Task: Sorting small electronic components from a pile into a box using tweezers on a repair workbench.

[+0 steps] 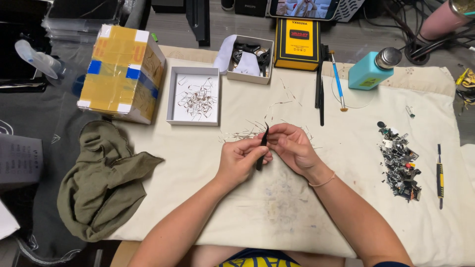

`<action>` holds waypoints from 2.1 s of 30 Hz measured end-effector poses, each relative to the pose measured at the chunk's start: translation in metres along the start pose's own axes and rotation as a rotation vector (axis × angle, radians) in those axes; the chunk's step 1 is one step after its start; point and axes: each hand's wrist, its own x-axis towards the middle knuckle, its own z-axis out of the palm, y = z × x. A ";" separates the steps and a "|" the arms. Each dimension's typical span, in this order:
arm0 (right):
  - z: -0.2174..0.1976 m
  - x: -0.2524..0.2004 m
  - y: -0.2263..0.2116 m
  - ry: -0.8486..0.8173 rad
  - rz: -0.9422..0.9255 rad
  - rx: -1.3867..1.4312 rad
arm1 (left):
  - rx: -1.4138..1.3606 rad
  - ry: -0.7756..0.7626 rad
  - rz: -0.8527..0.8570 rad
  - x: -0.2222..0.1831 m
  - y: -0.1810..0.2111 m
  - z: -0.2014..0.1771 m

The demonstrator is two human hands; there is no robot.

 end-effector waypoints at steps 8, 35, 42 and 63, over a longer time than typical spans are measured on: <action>0.017 -0.003 -0.007 0.150 -0.089 -0.403 | 0.071 0.016 0.002 0.002 0.004 0.001; 0.031 -0.007 -0.031 0.234 -0.434 -1.163 | 0.181 -0.054 -0.020 0.000 0.005 0.001; 0.032 -0.007 -0.028 0.245 -0.577 -1.236 | 0.198 -0.068 -0.002 0.000 0.005 0.002; 0.012 0.000 -0.025 -0.053 0.030 -0.216 | 0.275 -0.115 0.077 0.003 -0.002 -0.004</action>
